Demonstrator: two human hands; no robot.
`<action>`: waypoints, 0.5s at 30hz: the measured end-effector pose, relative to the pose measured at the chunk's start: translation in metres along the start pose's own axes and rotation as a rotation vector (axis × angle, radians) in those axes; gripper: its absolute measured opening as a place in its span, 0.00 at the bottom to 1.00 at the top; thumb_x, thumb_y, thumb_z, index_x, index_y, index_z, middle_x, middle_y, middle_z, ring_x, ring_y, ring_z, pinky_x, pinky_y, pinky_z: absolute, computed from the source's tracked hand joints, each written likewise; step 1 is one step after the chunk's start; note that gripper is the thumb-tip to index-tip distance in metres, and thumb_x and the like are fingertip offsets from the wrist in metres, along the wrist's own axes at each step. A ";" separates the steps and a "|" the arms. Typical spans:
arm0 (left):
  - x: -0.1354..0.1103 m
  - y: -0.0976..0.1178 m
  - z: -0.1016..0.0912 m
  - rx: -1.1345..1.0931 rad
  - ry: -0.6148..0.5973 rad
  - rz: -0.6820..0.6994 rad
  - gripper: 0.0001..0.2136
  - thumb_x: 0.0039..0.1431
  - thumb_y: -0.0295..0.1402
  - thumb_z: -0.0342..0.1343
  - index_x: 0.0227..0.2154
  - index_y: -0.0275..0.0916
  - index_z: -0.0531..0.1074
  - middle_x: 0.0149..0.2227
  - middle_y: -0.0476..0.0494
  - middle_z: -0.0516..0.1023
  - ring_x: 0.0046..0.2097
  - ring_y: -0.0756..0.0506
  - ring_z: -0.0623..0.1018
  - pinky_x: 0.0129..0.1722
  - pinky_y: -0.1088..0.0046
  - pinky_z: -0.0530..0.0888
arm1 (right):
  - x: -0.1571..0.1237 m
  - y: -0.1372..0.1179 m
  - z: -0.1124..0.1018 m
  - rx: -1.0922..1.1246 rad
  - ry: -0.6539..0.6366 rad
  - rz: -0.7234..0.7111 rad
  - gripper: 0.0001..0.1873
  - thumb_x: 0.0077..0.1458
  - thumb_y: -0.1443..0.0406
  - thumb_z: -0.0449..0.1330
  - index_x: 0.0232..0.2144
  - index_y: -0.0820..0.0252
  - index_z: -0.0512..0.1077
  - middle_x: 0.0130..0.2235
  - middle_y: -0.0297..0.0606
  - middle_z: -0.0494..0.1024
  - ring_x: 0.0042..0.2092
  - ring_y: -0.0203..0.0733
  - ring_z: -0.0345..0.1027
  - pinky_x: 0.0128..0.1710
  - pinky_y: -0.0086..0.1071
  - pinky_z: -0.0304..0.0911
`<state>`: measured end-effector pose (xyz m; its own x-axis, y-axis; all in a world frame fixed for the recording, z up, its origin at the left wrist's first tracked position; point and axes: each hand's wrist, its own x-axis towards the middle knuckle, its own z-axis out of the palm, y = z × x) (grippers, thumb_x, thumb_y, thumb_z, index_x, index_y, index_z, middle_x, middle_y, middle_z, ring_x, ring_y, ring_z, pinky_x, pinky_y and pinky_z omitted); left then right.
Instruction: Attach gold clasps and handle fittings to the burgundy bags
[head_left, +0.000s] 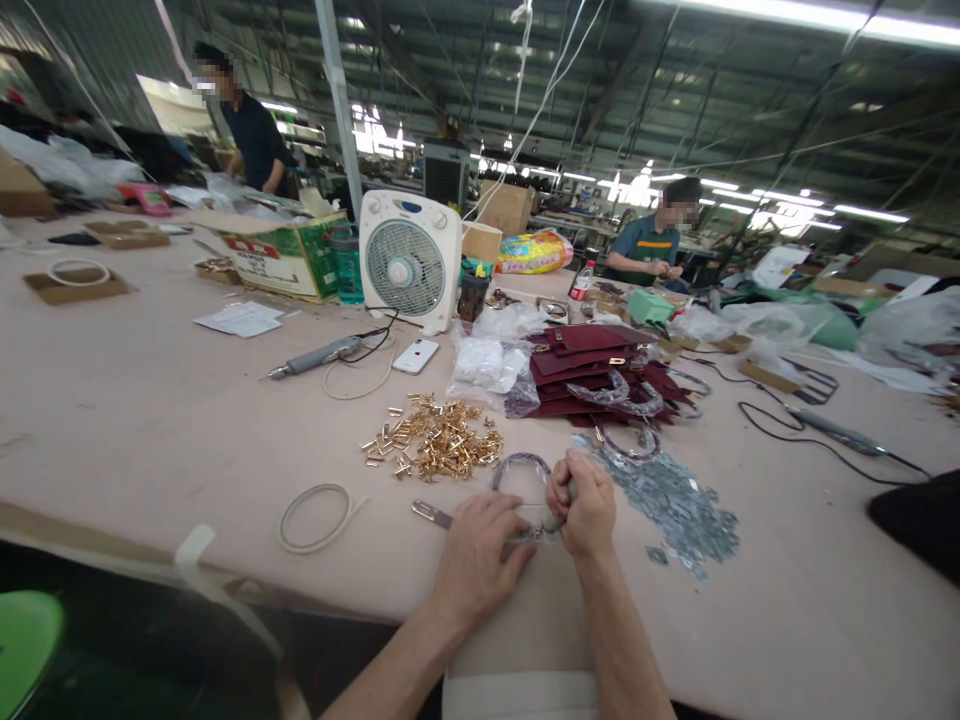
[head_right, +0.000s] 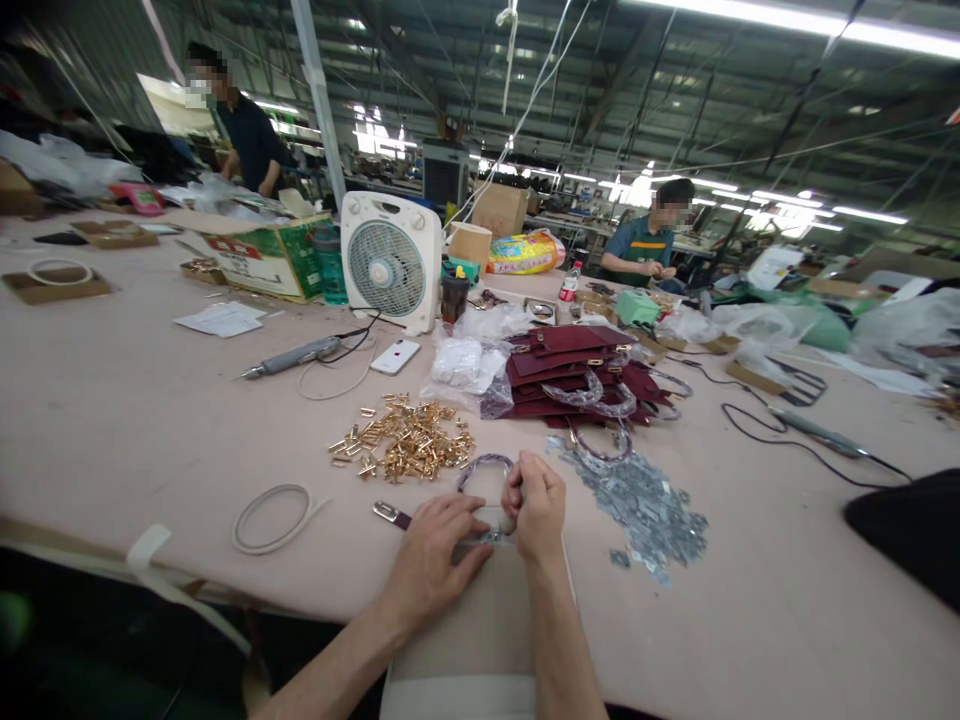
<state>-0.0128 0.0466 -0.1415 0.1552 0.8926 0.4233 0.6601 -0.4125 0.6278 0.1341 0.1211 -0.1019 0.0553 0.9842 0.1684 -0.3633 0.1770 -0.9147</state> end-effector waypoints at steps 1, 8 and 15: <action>0.000 0.000 0.000 -0.005 0.002 0.001 0.08 0.60 0.32 0.65 0.42 0.45 0.78 0.56 0.43 0.80 0.58 0.37 0.74 0.60 0.50 0.69 | -0.002 0.002 0.001 -0.018 -0.018 -0.003 0.23 0.63 0.51 0.62 0.23 0.58 0.66 0.15 0.24 0.59 0.15 0.28 0.49 0.14 0.23 0.43; 0.000 -0.001 0.001 -0.018 0.004 0.028 0.07 0.61 0.30 0.63 0.42 0.44 0.77 0.56 0.43 0.79 0.59 0.37 0.74 0.60 0.51 0.69 | -0.014 0.010 0.009 -0.211 -0.119 -0.028 0.26 0.66 0.50 0.58 0.21 0.58 0.65 0.16 0.25 0.60 0.16 0.28 0.49 0.16 0.25 0.44; 0.000 0.000 -0.001 0.003 -0.024 -0.003 0.07 0.63 0.31 0.62 0.43 0.45 0.76 0.56 0.44 0.79 0.59 0.38 0.74 0.61 0.51 0.68 | -0.021 -0.011 0.014 -0.144 -0.142 -0.205 0.25 0.67 0.53 0.57 0.20 0.57 0.65 0.17 0.27 0.60 0.18 0.31 0.51 0.18 0.28 0.46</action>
<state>-0.0137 0.0467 -0.1411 0.1714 0.8978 0.4057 0.6629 -0.4097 0.6267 0.1241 0.0987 -0.0899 -0.0205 0.9182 0.3955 -0.2215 0.3816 -0.8974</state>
